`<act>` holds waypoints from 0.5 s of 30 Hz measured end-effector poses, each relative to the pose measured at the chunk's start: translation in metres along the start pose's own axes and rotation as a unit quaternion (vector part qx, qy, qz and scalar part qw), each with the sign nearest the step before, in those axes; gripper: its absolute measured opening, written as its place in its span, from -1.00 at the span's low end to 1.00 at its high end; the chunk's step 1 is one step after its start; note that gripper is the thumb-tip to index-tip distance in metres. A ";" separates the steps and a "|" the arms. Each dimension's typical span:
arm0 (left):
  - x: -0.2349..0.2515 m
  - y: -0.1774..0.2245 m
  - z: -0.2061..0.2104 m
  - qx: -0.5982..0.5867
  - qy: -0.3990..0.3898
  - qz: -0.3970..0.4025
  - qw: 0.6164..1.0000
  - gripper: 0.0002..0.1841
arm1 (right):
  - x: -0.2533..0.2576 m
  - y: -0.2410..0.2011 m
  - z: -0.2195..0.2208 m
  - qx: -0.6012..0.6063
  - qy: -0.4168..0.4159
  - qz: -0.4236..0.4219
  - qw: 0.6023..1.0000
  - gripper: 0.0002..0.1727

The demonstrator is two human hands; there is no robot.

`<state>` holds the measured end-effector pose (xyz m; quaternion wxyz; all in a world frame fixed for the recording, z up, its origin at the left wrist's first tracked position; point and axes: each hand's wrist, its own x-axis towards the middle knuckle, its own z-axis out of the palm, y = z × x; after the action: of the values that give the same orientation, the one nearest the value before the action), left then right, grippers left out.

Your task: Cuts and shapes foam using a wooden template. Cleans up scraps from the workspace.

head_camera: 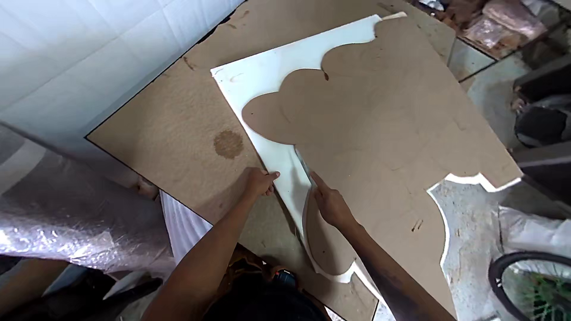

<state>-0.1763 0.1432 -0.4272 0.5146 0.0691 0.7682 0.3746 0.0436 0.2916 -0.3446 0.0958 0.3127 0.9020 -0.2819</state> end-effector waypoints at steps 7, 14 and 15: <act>0.017 -0.002 -0.014 0.009 -0.091 0.020 0.996 -0.50 | 0.030 -0.036 0.015 0.077 -0.023 0.116 0.990 -0.32; 0.017 0.004 -0.019 0.039 -0.098 0.004 0.994 -0.53 | 0.036 -0.053 0.017 0.050 -0.034 0.146 0.987 -0.29; 0.017 0.004 -0.019 0.043 -0.096 -0.001 0.994 -0.53 | 0.036 -0.054 0.016 0.048 -0.033 0.143 0.988 -0.29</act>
<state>-0.2010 0.1447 -0.4338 0.5826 0.1264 0.7308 0.3325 -0.0185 0.2661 -0.3456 0.1496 0.4328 0.8301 -0.3180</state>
